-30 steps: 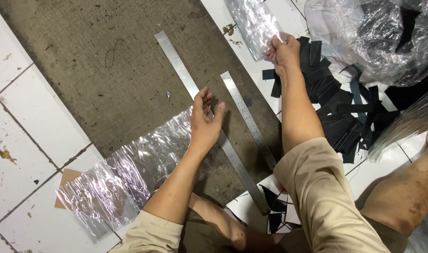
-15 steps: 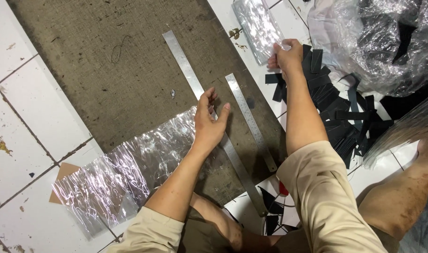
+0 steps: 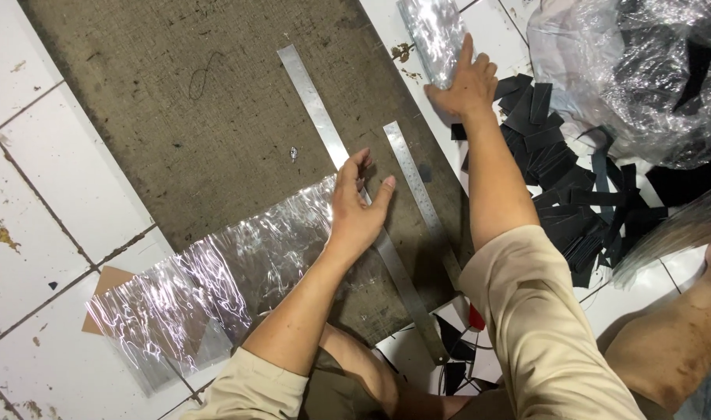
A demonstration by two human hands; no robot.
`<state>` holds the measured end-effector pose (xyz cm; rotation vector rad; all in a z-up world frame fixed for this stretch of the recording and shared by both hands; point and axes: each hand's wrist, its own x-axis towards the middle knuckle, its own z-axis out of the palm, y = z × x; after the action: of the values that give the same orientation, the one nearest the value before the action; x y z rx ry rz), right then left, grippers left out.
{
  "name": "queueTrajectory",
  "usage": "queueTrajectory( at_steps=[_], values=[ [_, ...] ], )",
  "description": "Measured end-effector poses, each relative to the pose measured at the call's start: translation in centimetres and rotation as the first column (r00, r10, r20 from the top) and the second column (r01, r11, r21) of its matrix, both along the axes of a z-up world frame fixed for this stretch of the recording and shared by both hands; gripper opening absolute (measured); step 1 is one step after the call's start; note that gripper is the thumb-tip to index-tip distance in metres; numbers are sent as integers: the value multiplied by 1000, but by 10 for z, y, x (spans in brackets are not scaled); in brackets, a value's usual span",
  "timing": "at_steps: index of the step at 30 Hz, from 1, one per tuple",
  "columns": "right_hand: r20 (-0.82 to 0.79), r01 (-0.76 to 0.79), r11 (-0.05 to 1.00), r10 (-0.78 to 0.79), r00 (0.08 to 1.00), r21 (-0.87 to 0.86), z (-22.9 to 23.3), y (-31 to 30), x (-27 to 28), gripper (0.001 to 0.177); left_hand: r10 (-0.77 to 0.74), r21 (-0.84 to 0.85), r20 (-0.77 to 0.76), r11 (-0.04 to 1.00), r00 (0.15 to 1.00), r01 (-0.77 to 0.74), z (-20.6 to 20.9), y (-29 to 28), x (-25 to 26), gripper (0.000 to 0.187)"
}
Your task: Measuring and cutting plastic sheets and organizing leather strips on a workshop floor
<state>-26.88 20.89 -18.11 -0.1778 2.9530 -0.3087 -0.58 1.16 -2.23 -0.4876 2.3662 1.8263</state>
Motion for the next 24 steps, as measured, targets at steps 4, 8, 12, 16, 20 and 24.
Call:
queueTrajectory(
  at_steps=[4,8,12,16,20,24],
  values=[
    [13,13,999,-13,1000,-40,10,6,-10,114,3,-22,28,1000,1000,-3,5,1,-1,64],
    [106,108,965,-85,991,-238,38,7,-6,106,-12,-57,17,998,1000,13,-1,1,-1,65],
    [91,76,928,-46,995,-366,45,13,-6,98,-13,-33,35,999,999,14,0,1,0,66],
    [95,70,909,-34,995,-412,50,16,-4,97,3,-48,14,999,1000,-2,-4,2,0,64],
    [99,90,890,-50,994,-447,51,14,-2,95,-1,-33,6,999,1000,1,-8,2,1,65],
    [125,116,869,-63,990,-480,54,14,-1,94,-3,-32,-20,999,1000,2,-6,1,2,64]
  ],
)
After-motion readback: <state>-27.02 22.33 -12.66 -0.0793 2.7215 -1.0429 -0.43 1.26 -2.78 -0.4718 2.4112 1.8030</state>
